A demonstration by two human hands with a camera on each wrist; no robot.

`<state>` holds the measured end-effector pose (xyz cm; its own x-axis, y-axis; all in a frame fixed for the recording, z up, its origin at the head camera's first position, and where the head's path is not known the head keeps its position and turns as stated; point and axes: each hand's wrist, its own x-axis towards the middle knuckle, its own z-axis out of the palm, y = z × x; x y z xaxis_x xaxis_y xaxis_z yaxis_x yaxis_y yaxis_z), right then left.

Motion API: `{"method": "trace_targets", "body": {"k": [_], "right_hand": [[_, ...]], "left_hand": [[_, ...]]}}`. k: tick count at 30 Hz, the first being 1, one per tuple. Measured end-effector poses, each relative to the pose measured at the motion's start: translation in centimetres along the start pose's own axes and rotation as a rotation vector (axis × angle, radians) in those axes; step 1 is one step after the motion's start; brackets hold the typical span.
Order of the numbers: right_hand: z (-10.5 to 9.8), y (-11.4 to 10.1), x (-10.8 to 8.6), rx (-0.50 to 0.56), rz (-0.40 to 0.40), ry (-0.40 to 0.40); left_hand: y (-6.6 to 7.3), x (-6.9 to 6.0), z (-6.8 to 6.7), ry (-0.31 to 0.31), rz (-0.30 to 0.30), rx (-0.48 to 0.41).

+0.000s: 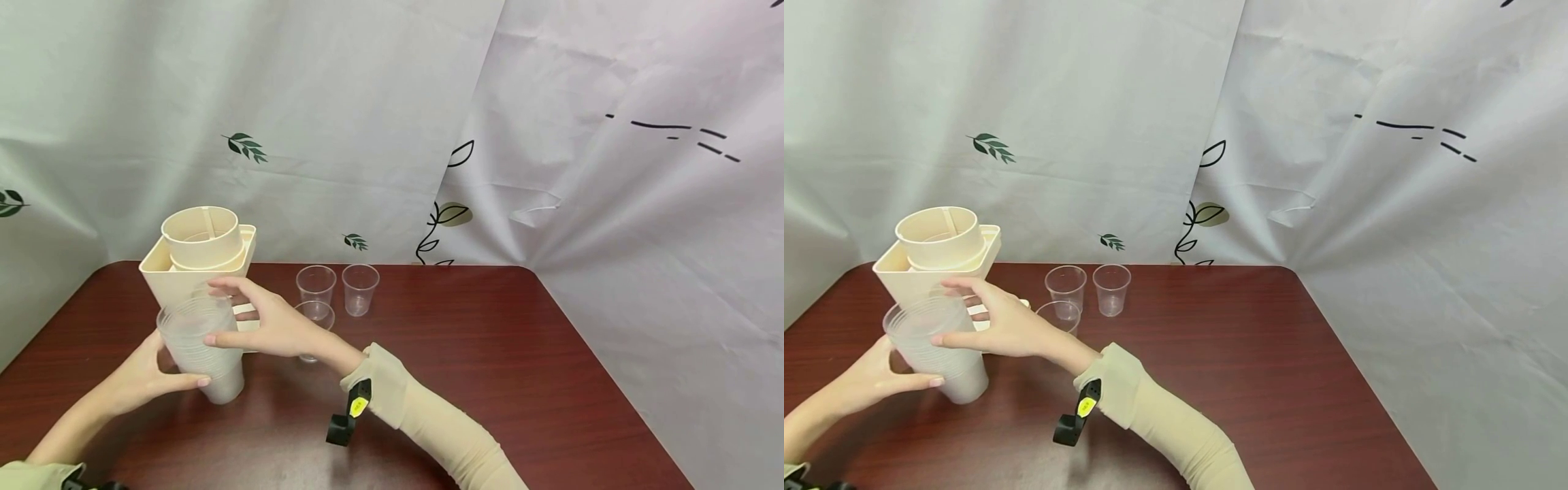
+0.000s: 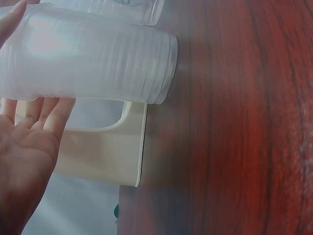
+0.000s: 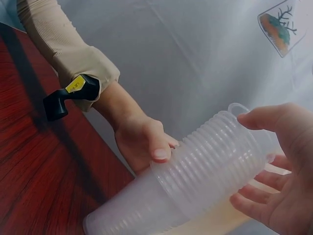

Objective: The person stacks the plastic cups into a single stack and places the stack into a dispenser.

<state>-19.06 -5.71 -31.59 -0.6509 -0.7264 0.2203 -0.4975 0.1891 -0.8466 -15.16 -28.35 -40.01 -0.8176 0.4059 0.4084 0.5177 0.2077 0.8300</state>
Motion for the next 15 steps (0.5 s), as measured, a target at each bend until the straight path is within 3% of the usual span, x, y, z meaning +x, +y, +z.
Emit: {"method": "trace_targets", "body": {"k": [15], "right_hand": [[0.11,0.94,-0.36,0.017,0.013,-0.017]], "left_hand": [[-0.17,0.00,0.03,0.005,-0.013,-0.012]]}}
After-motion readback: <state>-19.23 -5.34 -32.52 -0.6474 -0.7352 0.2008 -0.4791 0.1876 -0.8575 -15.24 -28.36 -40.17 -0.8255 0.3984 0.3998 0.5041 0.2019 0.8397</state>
